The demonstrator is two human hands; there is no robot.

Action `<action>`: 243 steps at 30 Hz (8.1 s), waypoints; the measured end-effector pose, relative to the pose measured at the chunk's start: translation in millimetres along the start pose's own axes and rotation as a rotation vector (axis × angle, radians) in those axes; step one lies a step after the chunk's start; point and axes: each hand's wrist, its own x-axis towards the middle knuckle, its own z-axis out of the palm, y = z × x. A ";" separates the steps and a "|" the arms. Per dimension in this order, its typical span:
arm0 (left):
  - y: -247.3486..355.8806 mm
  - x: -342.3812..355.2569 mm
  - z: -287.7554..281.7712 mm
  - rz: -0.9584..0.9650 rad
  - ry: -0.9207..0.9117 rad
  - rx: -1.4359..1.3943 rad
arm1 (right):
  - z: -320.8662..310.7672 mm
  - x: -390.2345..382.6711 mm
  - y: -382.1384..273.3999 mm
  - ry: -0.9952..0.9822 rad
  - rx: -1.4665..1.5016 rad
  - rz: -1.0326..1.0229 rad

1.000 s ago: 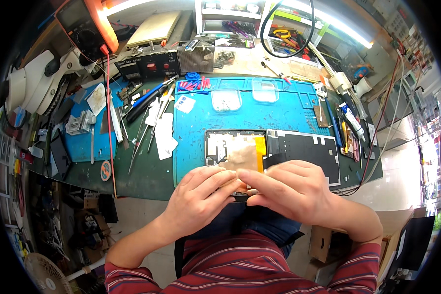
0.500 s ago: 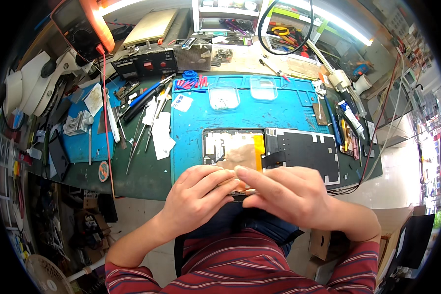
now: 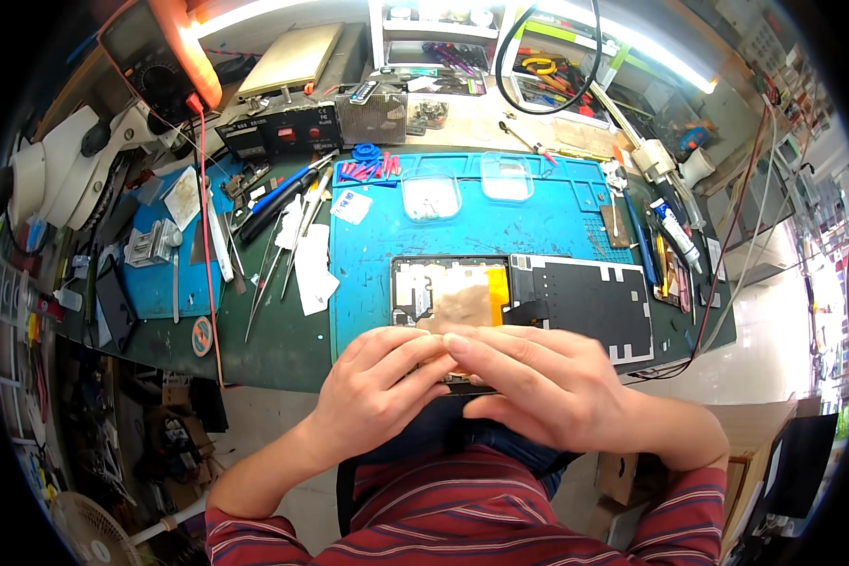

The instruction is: The person assembles a tablet by placing a metal shielding plate over the internal components, then secures it with multiple screws using a screwdriver. The device is flipped to show the back cover is attached.

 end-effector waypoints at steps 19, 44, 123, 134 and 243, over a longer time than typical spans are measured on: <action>0.3 -2.5 1.3 0.003 -0.017 0.027 | -7.9 -7.3 -8.0 -0.132 -0.054 0.151; 5.5 3.3 -1.7 0.000 -0.008 0.020 | 13.7 -13.6 -3.7 0.034 -0.087 0.083; -15.7 35.5 -31.8 -1.011 0.102 -1.542 | -82.4 -208.5 36.5 0.978 -0.082 0.993; -44.5 19.4 -27.0 -0.960 0.070 -1.373 | 77.6 -430.0 60.7 1.865 1.659 1.394; 100.8 38.7 27.2 -0.409 -0.550 -0.626 | -40.9 -156.3 32.6 0.353 -0.203 0.620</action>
